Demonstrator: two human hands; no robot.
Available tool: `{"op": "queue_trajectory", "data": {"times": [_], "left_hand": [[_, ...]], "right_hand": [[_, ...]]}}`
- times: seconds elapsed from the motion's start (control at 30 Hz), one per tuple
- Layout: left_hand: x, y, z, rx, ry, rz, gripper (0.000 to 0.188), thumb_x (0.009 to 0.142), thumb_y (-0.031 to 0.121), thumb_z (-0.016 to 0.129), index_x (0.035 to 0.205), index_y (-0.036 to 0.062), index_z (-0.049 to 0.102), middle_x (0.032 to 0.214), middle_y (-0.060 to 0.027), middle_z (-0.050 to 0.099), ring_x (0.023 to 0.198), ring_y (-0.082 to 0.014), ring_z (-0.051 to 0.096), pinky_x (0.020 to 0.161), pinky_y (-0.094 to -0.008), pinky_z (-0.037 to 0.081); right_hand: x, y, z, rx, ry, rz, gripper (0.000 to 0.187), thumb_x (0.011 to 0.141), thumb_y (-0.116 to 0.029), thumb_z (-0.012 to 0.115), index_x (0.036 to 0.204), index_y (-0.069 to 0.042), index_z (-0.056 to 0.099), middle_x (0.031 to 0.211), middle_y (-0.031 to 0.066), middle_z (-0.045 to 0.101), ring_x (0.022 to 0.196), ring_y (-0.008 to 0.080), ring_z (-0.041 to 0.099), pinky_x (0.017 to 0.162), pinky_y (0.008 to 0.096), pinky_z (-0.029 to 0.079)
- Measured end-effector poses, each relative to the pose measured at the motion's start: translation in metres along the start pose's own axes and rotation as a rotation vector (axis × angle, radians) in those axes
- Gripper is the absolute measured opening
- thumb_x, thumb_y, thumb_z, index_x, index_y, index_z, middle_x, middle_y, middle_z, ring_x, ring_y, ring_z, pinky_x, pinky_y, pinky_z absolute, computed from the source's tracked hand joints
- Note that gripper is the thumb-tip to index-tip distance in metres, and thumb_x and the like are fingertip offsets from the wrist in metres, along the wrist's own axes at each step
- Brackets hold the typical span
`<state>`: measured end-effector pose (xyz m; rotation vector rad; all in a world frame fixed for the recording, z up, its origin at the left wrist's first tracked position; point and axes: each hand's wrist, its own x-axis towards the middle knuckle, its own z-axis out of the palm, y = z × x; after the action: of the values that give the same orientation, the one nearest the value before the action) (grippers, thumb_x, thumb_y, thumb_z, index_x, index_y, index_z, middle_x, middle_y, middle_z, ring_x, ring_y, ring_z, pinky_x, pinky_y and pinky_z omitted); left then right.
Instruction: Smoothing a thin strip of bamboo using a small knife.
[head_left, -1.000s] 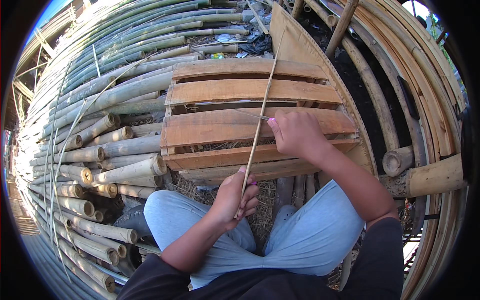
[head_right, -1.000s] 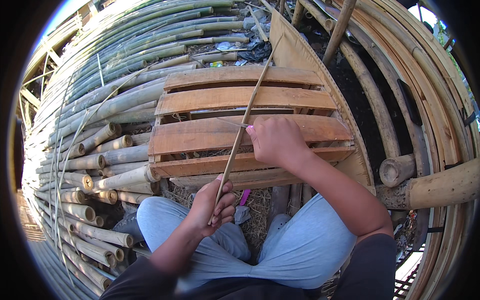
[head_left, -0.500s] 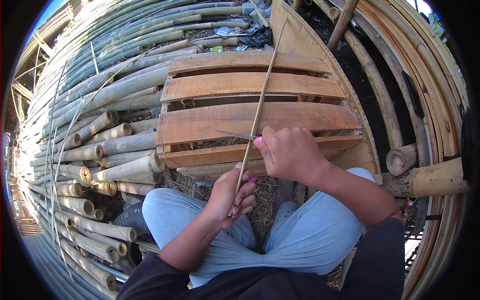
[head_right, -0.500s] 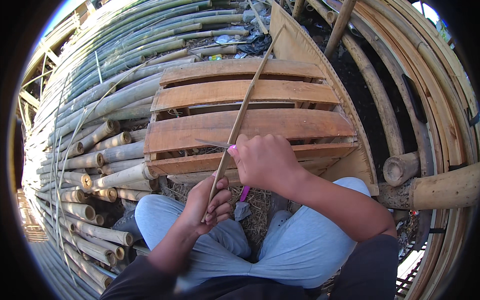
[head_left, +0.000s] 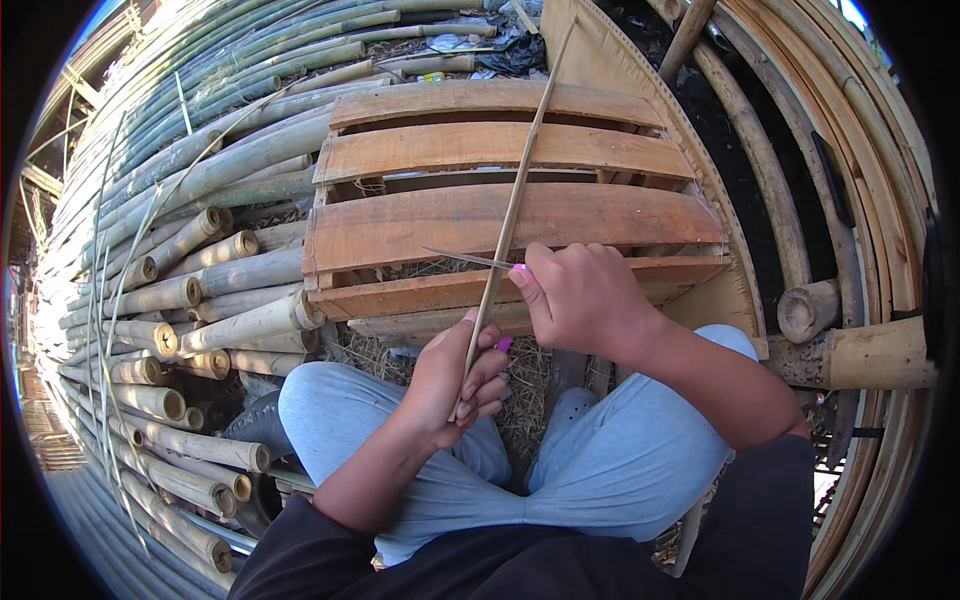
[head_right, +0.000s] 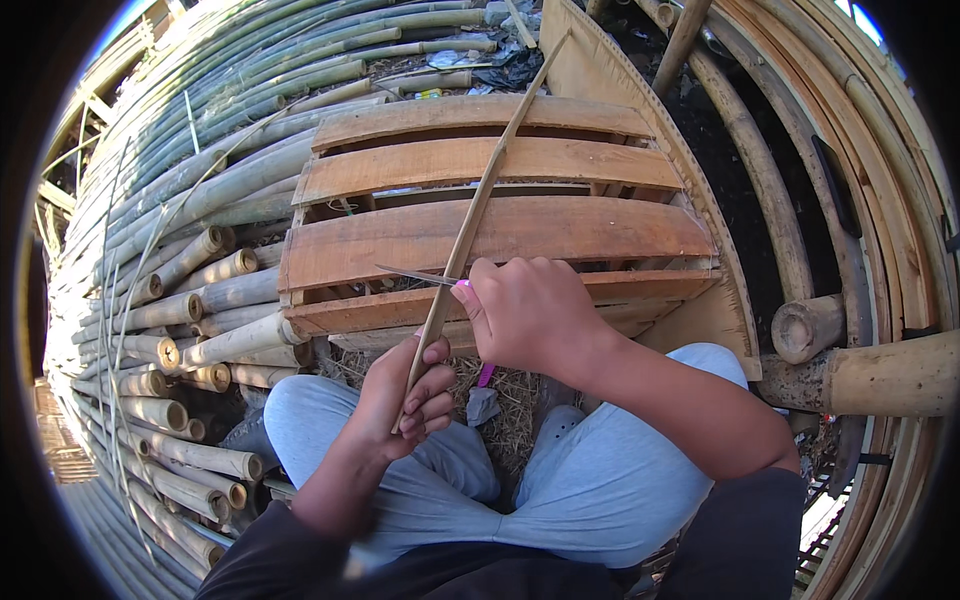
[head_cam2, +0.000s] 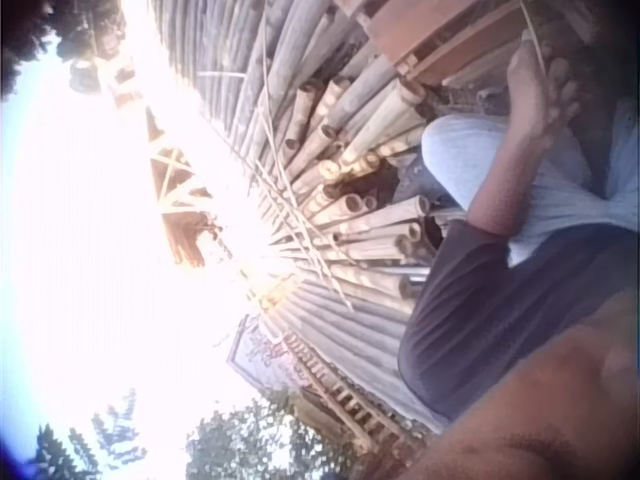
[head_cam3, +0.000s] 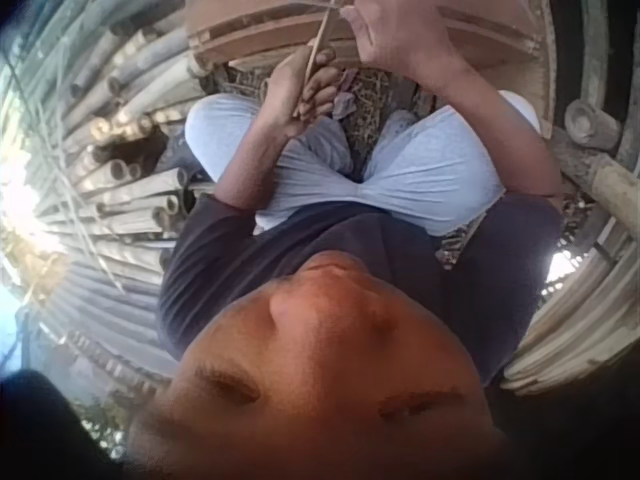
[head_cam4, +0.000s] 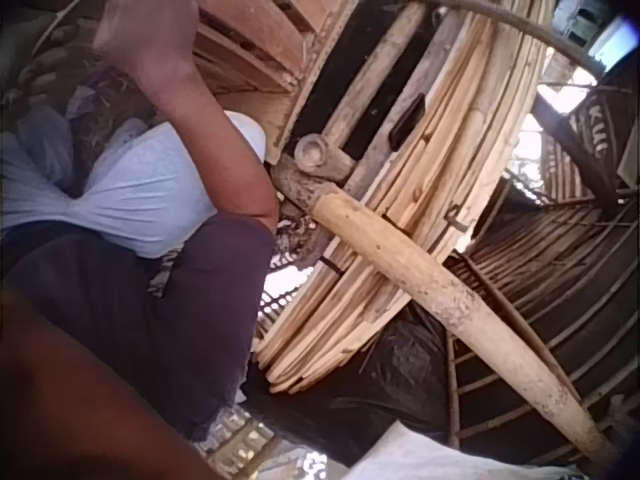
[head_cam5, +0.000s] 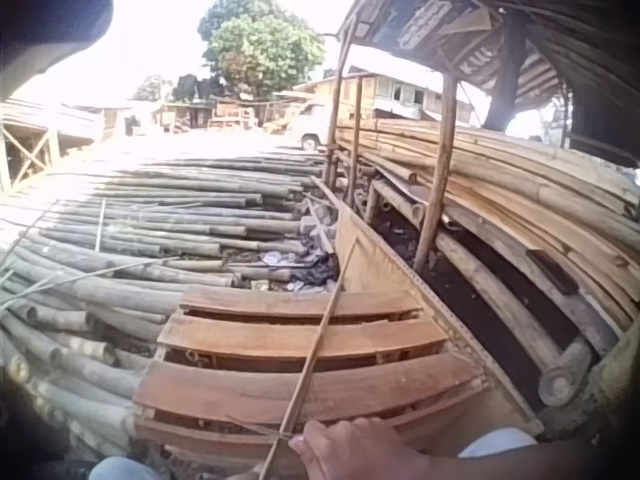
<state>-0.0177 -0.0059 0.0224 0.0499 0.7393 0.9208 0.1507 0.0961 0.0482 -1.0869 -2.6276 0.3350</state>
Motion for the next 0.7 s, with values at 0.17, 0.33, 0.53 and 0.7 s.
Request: {"op": "queue_trajectory", "data": {"times": [0.17,0.33,0.53,0.7], "left_hand": [[0.003,-0.001,0.003,-0.022,-0.038,-0.014,0.032,0.107,0.040,0.034,0.087,0.0151,0.042,0.046,0.0028,0.031,0.029,-0.0094,0.024,0.029,-0.0233,0.018],[0.001,0.001,0.000,0.005,-0.001,-0.014,0.033,0.107,0.040,0.034,0.088,0.0151,0.042,0.046,0.0027,0.031,0.029,-0.0095,0.024,0.030,-0.0234,0.018],[-0.001,-0.004,0.009,0.060,0.022,0.000,0.033,0.107,0.041,0.034,0.088,0.0150,0.041,0.046,0.0025,0.031,0.030,-0.0095,0.024,0.031,-0.0237,0.018],[0.002,-0.006,0.005,0.021,0.002,0.001,0.034,0.107,0.042,0.033,0.088,0.0145,0.041,0.047,0.0025,0.031,0.031,-0.0095,0.024,0.031,-0.0240,0.019]], "right_hand": [[0.017,0.034,0.009,-0.067,0.097,0.033,0.034,0.096,-0.028,0.053,0.072,-0.004,0.054,0.055,0.0202,0.056,0.053,0.0421,0.059,0.052,0.0507,0.047],[0.008,0.002,-0.002,-0.068,-0.012,0.028,0.034,0.097,-0.028,0.052,0.074,-0.004,0.055,0.057,0.0208,0.057,0.055,0.0425,0.060,0.053,0.0514,0.047],[0.023,0.041,0.003,-0.191,0.079,0.079,0.036,0.097,-0.030,0.051,0.075,-0.003,0.060,0.059,0.0185,0.062,0.058,0.0383,0.065,0.055,0.0478,0.052],[0.022,0.027,0.000,-0.111,0.059,0.138,0.037,0.097,-0.029,0.051,0.073,-0.002,0.058,0.059,0.0206,0.059,0.058,0.0406,0.062,0.056,0.0508,0.048]]}}
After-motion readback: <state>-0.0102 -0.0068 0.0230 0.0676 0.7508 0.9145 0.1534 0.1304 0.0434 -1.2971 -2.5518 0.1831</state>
